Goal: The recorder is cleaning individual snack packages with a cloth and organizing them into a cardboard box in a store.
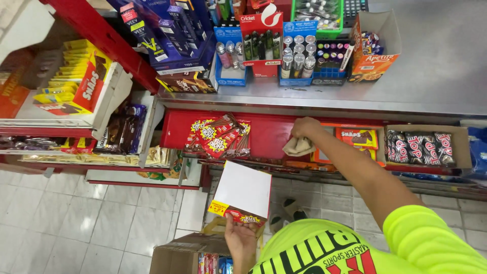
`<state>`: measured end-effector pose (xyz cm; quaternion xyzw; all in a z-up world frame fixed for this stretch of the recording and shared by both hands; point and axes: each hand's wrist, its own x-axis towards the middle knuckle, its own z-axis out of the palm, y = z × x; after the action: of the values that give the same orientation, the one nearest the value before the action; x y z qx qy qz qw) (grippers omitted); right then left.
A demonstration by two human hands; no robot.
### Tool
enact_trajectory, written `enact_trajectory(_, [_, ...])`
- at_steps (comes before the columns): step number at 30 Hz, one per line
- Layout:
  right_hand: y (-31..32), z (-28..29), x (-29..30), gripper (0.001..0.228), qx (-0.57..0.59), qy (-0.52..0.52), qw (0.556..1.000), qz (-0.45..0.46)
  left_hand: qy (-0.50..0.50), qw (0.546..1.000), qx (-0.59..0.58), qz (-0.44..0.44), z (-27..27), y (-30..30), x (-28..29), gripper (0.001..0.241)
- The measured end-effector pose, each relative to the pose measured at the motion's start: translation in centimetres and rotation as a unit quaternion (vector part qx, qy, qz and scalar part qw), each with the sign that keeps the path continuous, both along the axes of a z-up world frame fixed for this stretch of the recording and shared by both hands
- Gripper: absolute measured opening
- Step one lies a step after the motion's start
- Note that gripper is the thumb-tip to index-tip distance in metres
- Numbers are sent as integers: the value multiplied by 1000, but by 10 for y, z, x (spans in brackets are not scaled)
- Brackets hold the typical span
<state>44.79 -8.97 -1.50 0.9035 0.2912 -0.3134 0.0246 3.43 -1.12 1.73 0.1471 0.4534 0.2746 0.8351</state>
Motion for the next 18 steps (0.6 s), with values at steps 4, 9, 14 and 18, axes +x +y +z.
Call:
enact_trajectory(4, [21,12,-10,38,-47,-1,998,-29,15,999,-14,30,-15,2,-2,34])
enact_trajectory(9, [43,-10,1,36,-84,-16,996,16,-6,999,-1,51,-1,-1,-12,37])
enact_trajectory(14, [69,12,-4,32,-115,-10,993,37,-19,992,-14,126,-29,-3,-41,31])
enact_trajectory(18, [104,4,-6,33,-84,-23,995,44,-32,985,-38,164,-66,-2,-67,34])
